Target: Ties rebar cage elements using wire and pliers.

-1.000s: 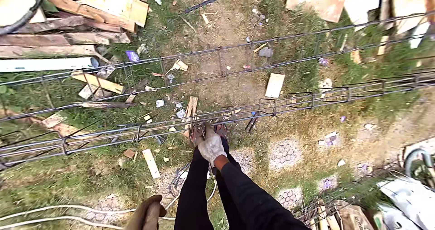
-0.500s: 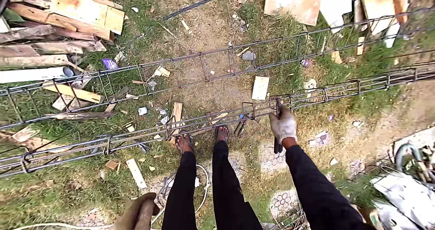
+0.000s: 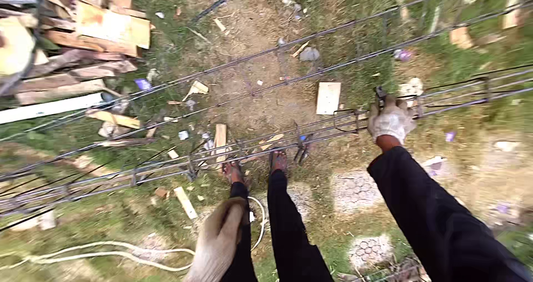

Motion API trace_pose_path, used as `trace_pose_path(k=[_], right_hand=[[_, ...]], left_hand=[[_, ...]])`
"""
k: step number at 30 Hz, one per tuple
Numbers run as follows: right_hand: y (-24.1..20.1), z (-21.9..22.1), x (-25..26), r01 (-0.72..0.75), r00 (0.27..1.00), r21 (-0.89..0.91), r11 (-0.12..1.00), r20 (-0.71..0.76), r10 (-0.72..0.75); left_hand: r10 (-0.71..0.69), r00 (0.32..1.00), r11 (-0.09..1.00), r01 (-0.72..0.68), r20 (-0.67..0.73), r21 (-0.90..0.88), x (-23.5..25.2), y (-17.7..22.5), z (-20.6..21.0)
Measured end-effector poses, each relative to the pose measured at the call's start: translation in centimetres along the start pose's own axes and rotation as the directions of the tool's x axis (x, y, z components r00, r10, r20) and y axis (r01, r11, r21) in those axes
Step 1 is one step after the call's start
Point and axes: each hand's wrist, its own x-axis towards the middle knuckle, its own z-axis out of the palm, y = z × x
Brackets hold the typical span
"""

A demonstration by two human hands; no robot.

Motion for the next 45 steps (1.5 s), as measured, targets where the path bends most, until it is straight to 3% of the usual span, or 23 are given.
trace_pose_path(k=[4,8,10,12,14,17,19,21,23,28,34,39,42,45], right_hand=[[-0.6,-0.4,-0.7,-0.024,0.999,0.143,0.989,0.026,0.021],[-3.6,-4.6,-7.0,0.171,0.978,0.424,0.889,0.034,-0.204],[-6.1,-7.1,-13.1,0.142,0.928,0.722,0.678,0.142,-0.346],[-8.2,-9.7,-18.6,0.001,0.851,0.908,0.418,0.219,-0.477],[-9.8,-11.7,-21.8,-0.106,0.88,0.953,0.283,0.222,-0.419],[-10.4,-13.1,-23.0,-0.195,0.947,0.949,0.25,0.248,-0.205],[-10.2,-13.7,-22.9,-0.221,0.949,0.941,0.257,0.268,-0.165],[-9.8,-14.4,-22.7,-0.226,0.948,0.932,0.283,0.278,-0.157],[-9.8,-15.1,-22.5,-0.231,0.946,0.924,0.304,0.286,-0.151],[-11.7,-15.5,-22.8,-0.202,0.963,0.898,0.39,0.255,-0.089],[-15.9,-15.6,-24.6,-0.126,0.97,0.907,0.401,0.198,-0.141],[-18.0,-17.6,-26.1,-0.327,0.893,0.915,0.236,0.381,-0.241],[-17.8,-18.8,-26.8,-0.323,0.866,0.906,0.274,0.4,-0.3],[-17.0,-19.8,-25.7,-0.382,0.881,0.888,0.257,0.434,-0.19]], left_hand=[[0.008,0.997,1.0,-0.009,0.071,0.003,2.3,2.5,2.6],[0.084,0.989,0.951,-0.117,0.124,0.286,3.7,4.8,4.0],[0.118,0.976,0.89,-0.185,0.182,0.416,4.0,6.4,4.7],[0.075,0.959,0.812,-0.218,0.274,0.541,3.7,9.0,5.8],[-0.047,0.94,0.69,-0.214,0.338,0.691,3.0,12.0,7.4],[-0.157,0.921,0.551,-0.217,0.355,0.806,2.0,14.7,9.1],[-0.039,0.928,0.649,-0.259,0.371,0.716,1.8,14.0,8.9],[0.092,0.916,0.828,-0.288,0.39,0.482,1.8,12.8,8.5],[0.194,0.893,0.899,-0.328,0.407,0.29,1.8,12.5,7.9],[0.345,0.853,0.882,-0.437,0.391,0.176,2.6,12.3,6.5],[0.39,0.858,0.892,-0.443,0.334,0.094,3.1,10.6,3.7],[0.34,0.892,0.941,-0.318,0.299,-0.12,2.2,10.8,0.6],[0.312,0.905,0.945,-0.263,0.289,-0.197,1.7,11.4,0.8],[0.286,0.902,0.957,-0.25,0.324,-0.149,1.2,12.4,1.8]])
